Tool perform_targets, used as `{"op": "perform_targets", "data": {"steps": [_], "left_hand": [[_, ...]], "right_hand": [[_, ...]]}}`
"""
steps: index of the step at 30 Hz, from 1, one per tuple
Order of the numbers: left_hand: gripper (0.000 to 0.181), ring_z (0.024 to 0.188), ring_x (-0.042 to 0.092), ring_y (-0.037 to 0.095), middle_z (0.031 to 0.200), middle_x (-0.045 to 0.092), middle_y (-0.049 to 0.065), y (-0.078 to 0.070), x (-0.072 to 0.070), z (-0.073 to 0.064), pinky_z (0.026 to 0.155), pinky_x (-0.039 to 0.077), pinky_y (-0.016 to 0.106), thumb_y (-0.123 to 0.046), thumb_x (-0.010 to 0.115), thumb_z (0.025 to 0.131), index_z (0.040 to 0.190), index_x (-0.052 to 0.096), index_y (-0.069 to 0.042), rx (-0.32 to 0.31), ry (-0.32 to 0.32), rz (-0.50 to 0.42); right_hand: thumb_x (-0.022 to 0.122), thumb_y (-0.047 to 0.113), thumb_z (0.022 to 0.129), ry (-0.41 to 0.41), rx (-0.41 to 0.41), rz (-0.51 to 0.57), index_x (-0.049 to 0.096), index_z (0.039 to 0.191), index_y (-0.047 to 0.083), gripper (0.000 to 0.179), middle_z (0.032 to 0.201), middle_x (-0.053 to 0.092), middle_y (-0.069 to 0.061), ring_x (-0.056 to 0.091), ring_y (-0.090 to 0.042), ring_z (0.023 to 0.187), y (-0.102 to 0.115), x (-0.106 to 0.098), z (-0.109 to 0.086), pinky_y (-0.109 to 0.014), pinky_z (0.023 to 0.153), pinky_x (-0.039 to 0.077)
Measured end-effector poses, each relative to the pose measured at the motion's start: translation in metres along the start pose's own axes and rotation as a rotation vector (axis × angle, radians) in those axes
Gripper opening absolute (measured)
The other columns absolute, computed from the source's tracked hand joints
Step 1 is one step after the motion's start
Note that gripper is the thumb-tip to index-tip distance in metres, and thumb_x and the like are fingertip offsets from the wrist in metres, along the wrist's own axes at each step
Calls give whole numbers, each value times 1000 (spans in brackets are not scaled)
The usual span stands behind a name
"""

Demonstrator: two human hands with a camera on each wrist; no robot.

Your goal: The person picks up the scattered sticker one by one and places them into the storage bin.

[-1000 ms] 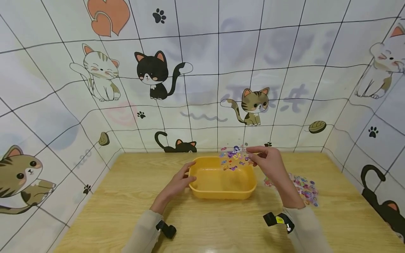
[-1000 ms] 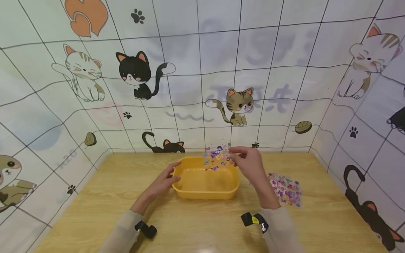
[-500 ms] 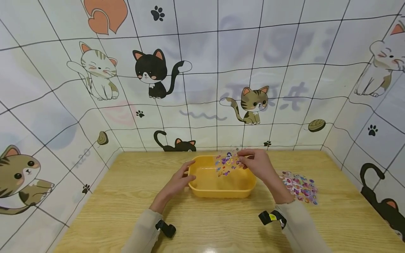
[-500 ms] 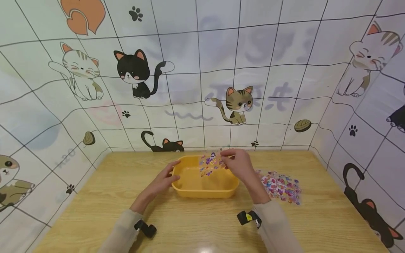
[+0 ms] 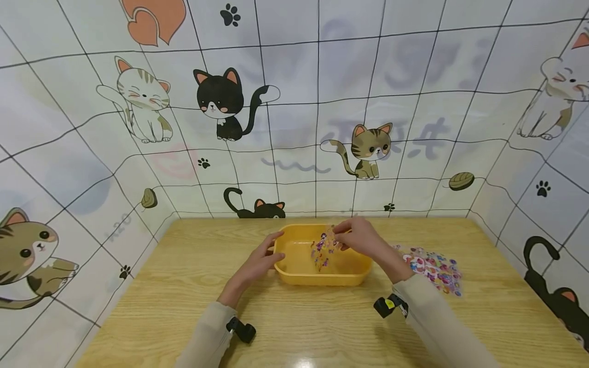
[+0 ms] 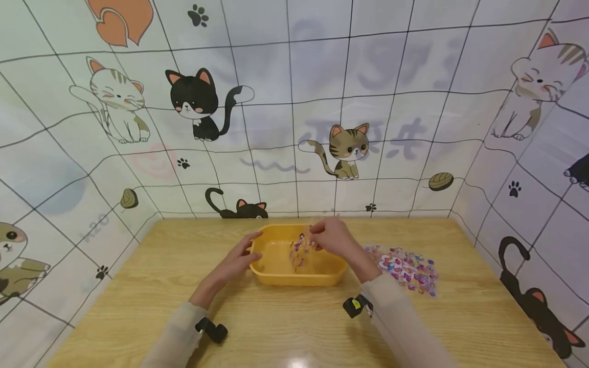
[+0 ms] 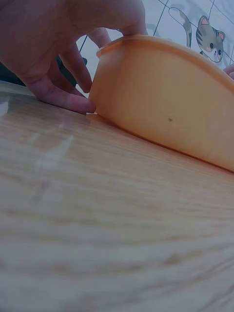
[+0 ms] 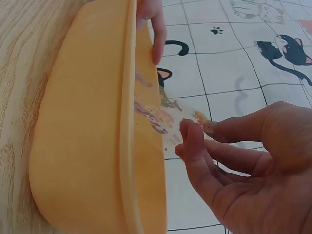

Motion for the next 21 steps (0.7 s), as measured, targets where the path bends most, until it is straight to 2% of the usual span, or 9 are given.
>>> {"op": "perform_targets", "data": {"steps": [5,8,13,15,16,18,19,21], "left_hand": [[64,132,57,37,160,40,21,1,1,2,93,61,43,-21,61,103,161,35,-25,5,10,-6],[64,132,57,37,160,40,21,1,1,2,93,61,43,-21,61,103,161,35,-25,11,10,-6],[63,132,57,38,160,41,21,0,1,1,92,61,43,-19,60,104,161,35,-26,15,8,-8],[63,133,57,38,160,41,21,0,0,1,92,61,44,-19,60,104,161,36,-26,13,7,-9],[63,133,57,38,160,41,21,0,0,1,92,61,44,-19,61,103,161,36,-27,12,5,-10],[63,132,57,38,160,42,21,0,0,2,93,61,44,-19,61,103,161,36,-26,11,2,-8],[63,132,57,38,160,42,21,0,0,2,93,61,45,-19,61,103,161,36,-26,10,0,-7],[63,132,57,38,159,42,21,0,0,1,93,61,44,-19,61,103,161,36,-26,10,0,-5]], "right_hand": [[57,1,100,65,8,-73,64,129,-15,34,128,68,-32,76,-25,80,2,7,2,-41,79,64],[55,-7,95,84,15,-125,64,128,-16,36,131,65,-34,77,-27,81,3,9,3,-41,79,64],[58,-12,88,101,67,-200,67,125,-15,38,131,64,-35,77,-24,79,-2,14,6,-38,74,65],[59,-12,86,100,83,-242,72,118,-13,34,126,68,-34,77,-21,73,-2,15,8,-34,69,64],[60,-12,85,97,85,-270,74,113,-11,31,122,70,-32,76,-19,69,-1,15,9,-33,66,64],[60,-12,84,104,98,-322,77,89,-8,19,93,76,-22,71,-15,59,-2,16,11,-26,57,59],[59,-12,83,109,97,-348,76,77,-4,19,78,73,-15,69,-13,55,-1,16,12,-23,52,55],[59,-12,84,122,98,-389,63,58,4,30,54,54,-1,60,-11,47,0,18,13,-19,46,44]]}}
Point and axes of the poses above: each hand's wrist, its own z-axis towards the middle knuckle, its own x-axis out of the palm, y = z × x, the point moved 9 cm from there along z, towards the middle knuckle
